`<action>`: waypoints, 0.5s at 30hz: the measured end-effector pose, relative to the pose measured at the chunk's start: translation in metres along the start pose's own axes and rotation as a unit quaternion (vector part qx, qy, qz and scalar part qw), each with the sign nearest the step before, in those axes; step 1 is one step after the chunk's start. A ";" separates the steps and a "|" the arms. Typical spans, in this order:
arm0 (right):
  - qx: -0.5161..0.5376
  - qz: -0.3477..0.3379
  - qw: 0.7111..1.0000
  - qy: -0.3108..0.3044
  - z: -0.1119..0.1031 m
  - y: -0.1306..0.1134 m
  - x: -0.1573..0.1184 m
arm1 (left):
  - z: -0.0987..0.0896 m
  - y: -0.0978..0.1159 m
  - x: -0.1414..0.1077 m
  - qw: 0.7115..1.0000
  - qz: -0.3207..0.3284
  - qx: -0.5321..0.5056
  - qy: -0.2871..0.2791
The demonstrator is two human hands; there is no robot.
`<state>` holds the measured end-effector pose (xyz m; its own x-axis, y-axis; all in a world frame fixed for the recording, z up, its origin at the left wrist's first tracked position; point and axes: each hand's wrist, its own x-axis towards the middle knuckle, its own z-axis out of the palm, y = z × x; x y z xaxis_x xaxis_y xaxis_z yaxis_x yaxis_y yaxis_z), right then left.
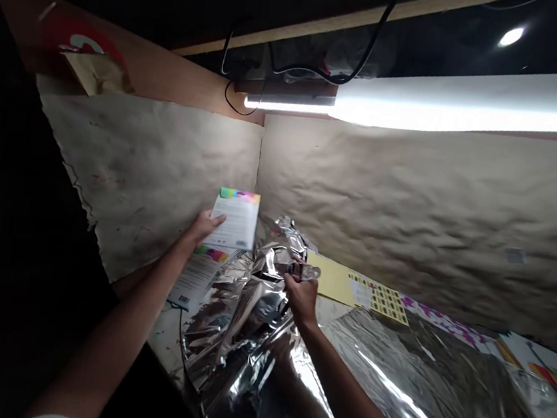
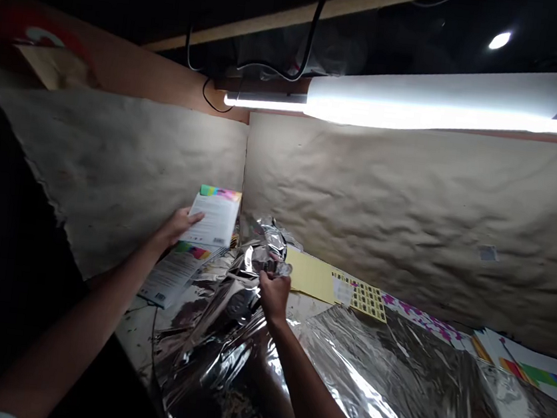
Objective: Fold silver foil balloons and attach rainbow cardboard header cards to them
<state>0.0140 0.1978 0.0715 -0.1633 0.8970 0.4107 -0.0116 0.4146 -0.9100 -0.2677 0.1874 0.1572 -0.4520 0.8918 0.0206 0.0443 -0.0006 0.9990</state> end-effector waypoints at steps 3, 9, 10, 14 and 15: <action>-0.007 0.009 0.999 0.053 -0.025 -0.003 -0.004 | -0.029 -0.018 0.000 0.991 0.001 0.098 0.092; -0.063 -0.228 0.957 -0.168 0.027 -0.041 0.013 | -0.017 -0.040 -0.027 0.980 0.041 0.165 0.102; -0.065 -0.254 0.936 -0.234 0.044 -0.049 0.014 | -0.017 -0.039 -0.032 0.984 0.036 0.160 0.075; -0.089 -0.331 0.834 -0.433 0.087 -0.066 0.007 | -0.036 -0.036 -0.047 0.988 -0.012 0.155 -0.011; -0.092 -0.329 0.837 -0.427 0.087 -0.063 0.005 | -0.044 -0.039 -0.049 0.985 -0.019 0.170 -0.005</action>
<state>-0.0719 0.1624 0.1261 -0.8288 0.0610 0.5562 -0.2362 0.8629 -0.4467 -0.2865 0.1237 0.1194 -0.4501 0.8928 -0.0182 0.3246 0.1826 0.9281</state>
